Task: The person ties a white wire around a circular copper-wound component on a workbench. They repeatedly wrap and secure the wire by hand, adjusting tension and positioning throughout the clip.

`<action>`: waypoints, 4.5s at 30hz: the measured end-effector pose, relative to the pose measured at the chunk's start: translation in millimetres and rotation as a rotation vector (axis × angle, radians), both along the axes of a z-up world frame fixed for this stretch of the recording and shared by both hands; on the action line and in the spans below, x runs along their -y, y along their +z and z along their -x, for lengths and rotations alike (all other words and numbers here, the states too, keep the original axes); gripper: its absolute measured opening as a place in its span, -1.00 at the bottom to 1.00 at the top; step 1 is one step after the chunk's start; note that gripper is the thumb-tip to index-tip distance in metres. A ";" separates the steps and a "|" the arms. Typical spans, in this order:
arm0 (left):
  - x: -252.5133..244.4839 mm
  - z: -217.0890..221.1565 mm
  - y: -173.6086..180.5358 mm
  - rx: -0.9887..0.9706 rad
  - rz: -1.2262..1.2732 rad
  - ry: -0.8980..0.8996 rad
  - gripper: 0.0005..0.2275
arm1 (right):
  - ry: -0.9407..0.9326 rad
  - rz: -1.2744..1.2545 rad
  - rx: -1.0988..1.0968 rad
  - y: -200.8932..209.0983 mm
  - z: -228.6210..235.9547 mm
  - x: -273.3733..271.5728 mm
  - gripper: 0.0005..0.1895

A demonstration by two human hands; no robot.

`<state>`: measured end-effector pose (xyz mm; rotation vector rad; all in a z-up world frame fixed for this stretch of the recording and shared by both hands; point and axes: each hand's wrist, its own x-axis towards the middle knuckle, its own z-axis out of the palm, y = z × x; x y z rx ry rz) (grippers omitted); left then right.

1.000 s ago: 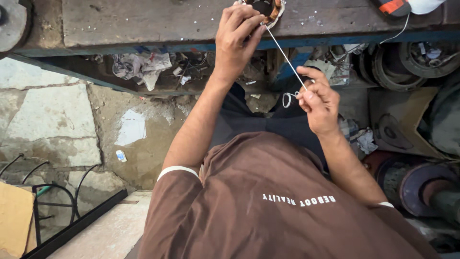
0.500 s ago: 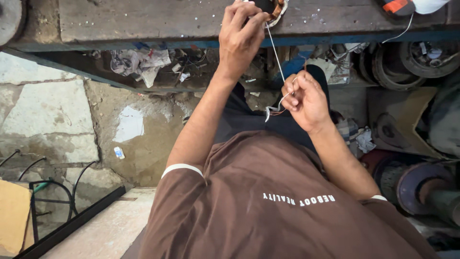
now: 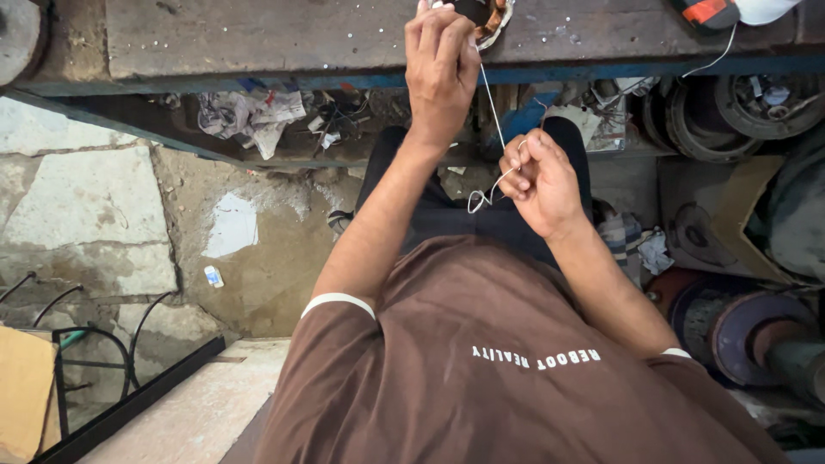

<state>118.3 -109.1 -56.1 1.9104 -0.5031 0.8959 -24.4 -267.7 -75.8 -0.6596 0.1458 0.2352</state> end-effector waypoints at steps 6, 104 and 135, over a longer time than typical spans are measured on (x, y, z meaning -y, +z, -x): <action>2.2 4.5 0.1 -0.034 0.057 -0.005 -0.75 | 0.017 -0.059 -0.029 0.2 0.7 3.1 -0.72; -122.6 149.4 2.7 -0.909 0.733 -0.774 -0.92 | 0.405 1.539 0.972 134.0 -187.4 17.6 -0.85; -59.1 59.7 20.8 -0.425 0.342 -0.130 -0.57 | 0.087 1.397 0.684 89.1 -161.4 -9.2 -0.70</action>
